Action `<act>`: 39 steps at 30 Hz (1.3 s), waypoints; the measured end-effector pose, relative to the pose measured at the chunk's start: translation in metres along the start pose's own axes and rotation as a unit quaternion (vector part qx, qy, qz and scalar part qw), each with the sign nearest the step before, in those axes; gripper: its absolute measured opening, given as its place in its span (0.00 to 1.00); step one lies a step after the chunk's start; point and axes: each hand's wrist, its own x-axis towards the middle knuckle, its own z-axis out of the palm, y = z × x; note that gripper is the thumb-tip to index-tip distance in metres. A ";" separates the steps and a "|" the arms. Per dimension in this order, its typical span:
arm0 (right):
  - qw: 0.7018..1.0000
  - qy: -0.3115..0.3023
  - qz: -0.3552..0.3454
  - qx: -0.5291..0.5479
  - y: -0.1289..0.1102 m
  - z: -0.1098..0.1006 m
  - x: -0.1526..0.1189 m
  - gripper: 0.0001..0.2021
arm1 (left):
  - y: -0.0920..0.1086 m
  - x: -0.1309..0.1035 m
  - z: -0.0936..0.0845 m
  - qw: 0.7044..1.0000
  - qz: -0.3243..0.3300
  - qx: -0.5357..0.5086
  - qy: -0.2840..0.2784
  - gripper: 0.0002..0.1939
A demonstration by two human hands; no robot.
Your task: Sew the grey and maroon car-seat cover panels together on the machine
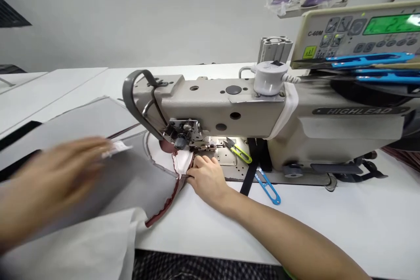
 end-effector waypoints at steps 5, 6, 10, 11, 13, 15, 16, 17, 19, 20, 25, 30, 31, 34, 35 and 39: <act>0.999 0.019 -0.001 -0.032 0.000 0.005 -0.001 0.07 | 0.026 0.049 0.084 0.969 0.216 -0.059 -0.106 0.29; 0.999 0.030 -0.008 -0.033 0.000 0.006 -0.002 0.07 | 0.027 0.054 0.092 0.965 0.222 -0.076 -0.113 0.30; 0.997 0.064 -0.029 -0.011 0.001 0.009 -0.003 0.06 | 0.018 0.061 0.101 0.962 0.230 -0.109 -0.096 0.22; 0.997 0.071 -0.031 -0.010 0.001 0.010 -0.004 0.06 | 0.016 0.061 0.102 0.963 0.230 -0.113 -0.083 0.19; 0.996 0.075 -0.041 -0.023 0.001 0.010 -0.005 0.08 | 0.015 0.061 0.104 0.965 0.221 -0.129 -0.054 0.15; 0.995 0.065 -0.059 -0.039 0.000 0.009 -0.008 0.12 | 0.017 0.060 0.107 0.968 0.204 -0.146 -0.030 0.14; 0.996 0.055 -0.065 -0.041 0.000 0.009 -0.009 0.14 | 0.018 0.059 0.109 0.969 0.195 -0.153 -0.022 0.14; 0.996 0.044 -0.067 -0.037 -0.001 0.008 -0.010 0.16 | 0.019 0.058 0.111 0.969 0.188 -0.158 -0.017 0.14; 0.998 0.029 -0.054 -0.018 -0.004 0.007 -0.012 0.18 | 0.020 0.057 0.114 0.971 0.178 -0.162 -0.015 0.14; 0.999 0.025 -0.045 -0.007 -0.005 0.006 -0.013 0.19 | 0.019 0.056 0.115 0.971 0.174 -0.162 -0.012 0.14; 0.999 0.015 -0.043 0.026 -0.010 0.005 -0.013 0.18 | 0.016 0.054 0.119 0.973 0.165 -0.161 -0.005 0.14; 0.999 -0.019 -0.048 -0.012 -0.009 0.008 -0.008 0.15 | 0.012 0.057 0.124 0.969 0.153 -0.193 -0.012 0.12; 0.998 -0.018 -0.047 -0.022 -0.008 0.008 -0.007 0.16 | 0.012 0.059 0.124 0.969 0.151 -0.194 -0.009 0.12; 0.998 -0.002 -0.042 -0.045 -0.005 0.008 -0.002 0.17 | 0.009 0.068 0.124 0.972 0.148 -0.183 -0.003 0.13; 0.998 0.003 -0.042 -0.048 -0.004 0.007 0.000 0.18 | 0.009 0.071 0.124 0.973 0.149 -0.177 -0.003 0.13; 0.998 0.029 -0.057 -0.015 0.002 0.006 0.006 0.15 | 0.007 0.078 0.124 0.974 0.153 -0.167 0.005 0.13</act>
